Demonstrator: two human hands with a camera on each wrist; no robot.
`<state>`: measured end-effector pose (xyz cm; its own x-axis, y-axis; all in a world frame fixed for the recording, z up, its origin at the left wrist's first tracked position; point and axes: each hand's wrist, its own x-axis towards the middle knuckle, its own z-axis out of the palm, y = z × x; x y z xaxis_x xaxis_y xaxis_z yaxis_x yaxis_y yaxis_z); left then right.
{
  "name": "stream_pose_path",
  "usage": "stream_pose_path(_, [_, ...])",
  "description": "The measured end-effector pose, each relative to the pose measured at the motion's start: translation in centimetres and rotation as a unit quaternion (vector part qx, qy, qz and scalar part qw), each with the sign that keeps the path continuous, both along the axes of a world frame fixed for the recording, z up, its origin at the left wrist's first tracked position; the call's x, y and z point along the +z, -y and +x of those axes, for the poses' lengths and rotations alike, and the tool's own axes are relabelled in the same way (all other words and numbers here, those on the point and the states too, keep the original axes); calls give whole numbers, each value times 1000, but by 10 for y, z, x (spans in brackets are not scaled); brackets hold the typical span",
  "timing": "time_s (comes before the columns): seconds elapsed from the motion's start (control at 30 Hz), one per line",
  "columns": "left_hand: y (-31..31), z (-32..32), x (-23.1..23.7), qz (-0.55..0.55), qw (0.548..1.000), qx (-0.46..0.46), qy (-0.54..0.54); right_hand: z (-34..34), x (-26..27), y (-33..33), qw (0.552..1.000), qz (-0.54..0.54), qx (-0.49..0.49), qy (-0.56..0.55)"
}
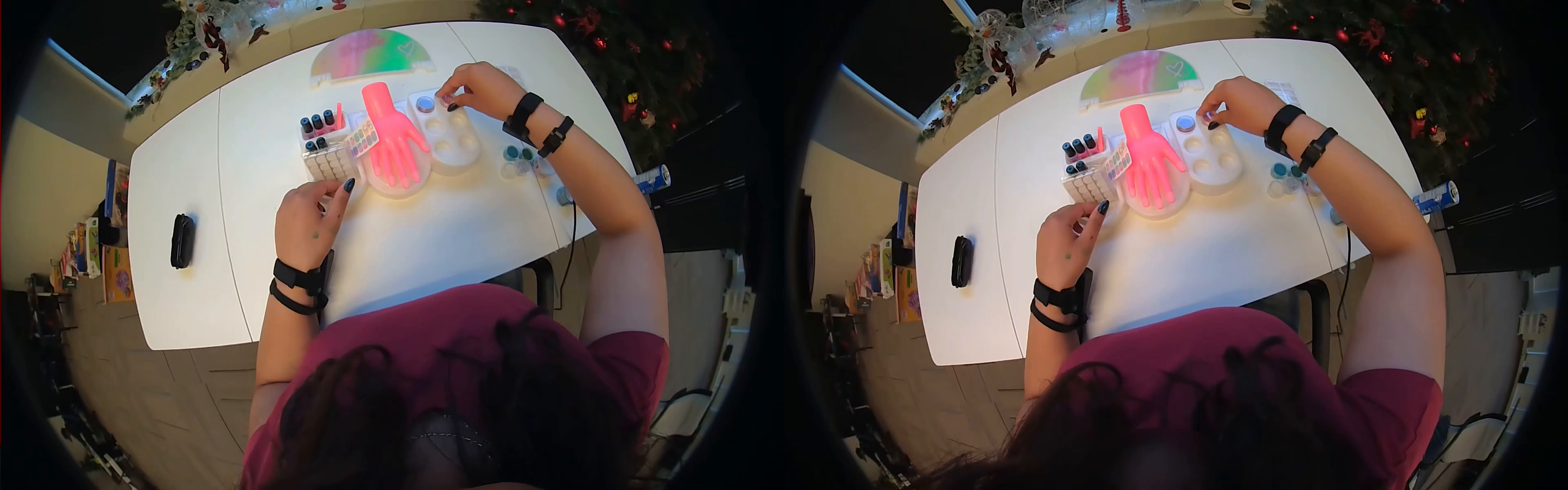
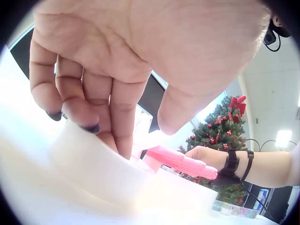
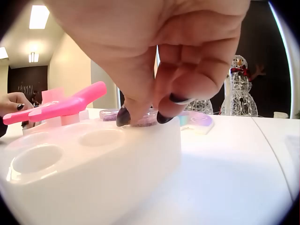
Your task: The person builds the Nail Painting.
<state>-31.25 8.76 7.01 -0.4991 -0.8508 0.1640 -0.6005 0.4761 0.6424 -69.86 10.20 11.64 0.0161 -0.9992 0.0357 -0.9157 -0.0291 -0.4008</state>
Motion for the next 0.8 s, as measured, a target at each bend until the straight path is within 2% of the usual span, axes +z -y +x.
stream_pose_path(0.07, [-1, 0, 2, 2, 1000, -1, -5, -3, -9, 1, 1000, -1, -10, 7])
stream_pose_path(0.13, [-2, -2, 2, 6, 1000, -7, -13, -8, -14, -2, 998, -51, 20, -40])
stream_pose_path(0.23, [-3, -4, 4, 17, 1000, 22, 6, -6, 3, -17, 996, -3, -5, -93])
stream_pose_path(0.33, [-3, -3, 2, 0, 1000, 21, 8, -28, 11, -41, 998, -27, 29, -43])
stream_pose_path(0.4, [-3, -3, 0, 5, 1000, 22, -3, -34, 15, -65, 988, 81, 45, -122])
stream_pose_path(0.47, [-2, -5, -1, 6, 1000, 19, -16, -26, 10, -87, 969, 179, -9, -171])
stream_pose_path(0.57, [-2, -6, -2, 0, 1000, 20, -19, -23, 10, -110, 977, 184, -28, -109])
stream_pose_path(0.8, [-4, -8, -1, 8, 999, 27, -18, -34, -8, -121, 983, 136, 13, -121])
